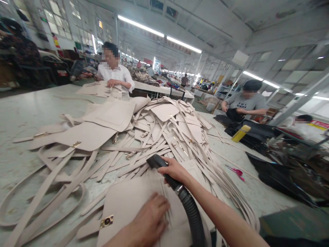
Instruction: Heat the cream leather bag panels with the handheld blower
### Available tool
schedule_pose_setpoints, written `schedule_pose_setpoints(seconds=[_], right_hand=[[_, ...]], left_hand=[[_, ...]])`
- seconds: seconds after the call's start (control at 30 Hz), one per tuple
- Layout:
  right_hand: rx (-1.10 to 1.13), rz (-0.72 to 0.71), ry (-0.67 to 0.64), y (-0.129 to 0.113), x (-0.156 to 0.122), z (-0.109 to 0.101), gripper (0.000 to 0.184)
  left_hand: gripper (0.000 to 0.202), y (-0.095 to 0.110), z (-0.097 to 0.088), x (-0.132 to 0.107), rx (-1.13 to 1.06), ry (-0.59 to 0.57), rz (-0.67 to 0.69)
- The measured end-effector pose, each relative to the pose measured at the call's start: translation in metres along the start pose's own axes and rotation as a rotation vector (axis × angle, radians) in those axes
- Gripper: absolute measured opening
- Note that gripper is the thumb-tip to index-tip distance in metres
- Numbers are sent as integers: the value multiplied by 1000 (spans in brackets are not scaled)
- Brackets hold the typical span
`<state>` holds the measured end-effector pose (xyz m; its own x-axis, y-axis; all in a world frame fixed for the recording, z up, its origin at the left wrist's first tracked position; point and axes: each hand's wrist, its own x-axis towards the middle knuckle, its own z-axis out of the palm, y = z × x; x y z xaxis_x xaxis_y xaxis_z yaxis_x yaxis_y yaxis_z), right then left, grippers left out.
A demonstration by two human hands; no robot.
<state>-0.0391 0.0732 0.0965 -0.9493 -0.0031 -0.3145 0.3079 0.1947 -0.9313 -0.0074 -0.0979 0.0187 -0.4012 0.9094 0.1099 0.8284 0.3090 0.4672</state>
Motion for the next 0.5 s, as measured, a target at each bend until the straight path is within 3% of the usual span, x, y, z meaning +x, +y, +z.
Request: schedule_pose_setpoints(seconds=[0.1,0.2,0.27,0.37,0.5], right_hand=[[28,-80,174,7,-33,-11,60],[51,-85,300,25,-73,-16,67],[92,-62,354,43,-98,-15,70],[181,-42,408,69,-129,-10,72],[233,-43,284,84,-146,0,74]], left_hand=[[37,-31,-28,11,53,195,-380],[36,-64,-45,30,42,181,-615],[27,-76,-46,44,5,141,-653],[19,-78,-39,59,-37,141,-659],[18,-70,-32,68,-86,135,-584]])
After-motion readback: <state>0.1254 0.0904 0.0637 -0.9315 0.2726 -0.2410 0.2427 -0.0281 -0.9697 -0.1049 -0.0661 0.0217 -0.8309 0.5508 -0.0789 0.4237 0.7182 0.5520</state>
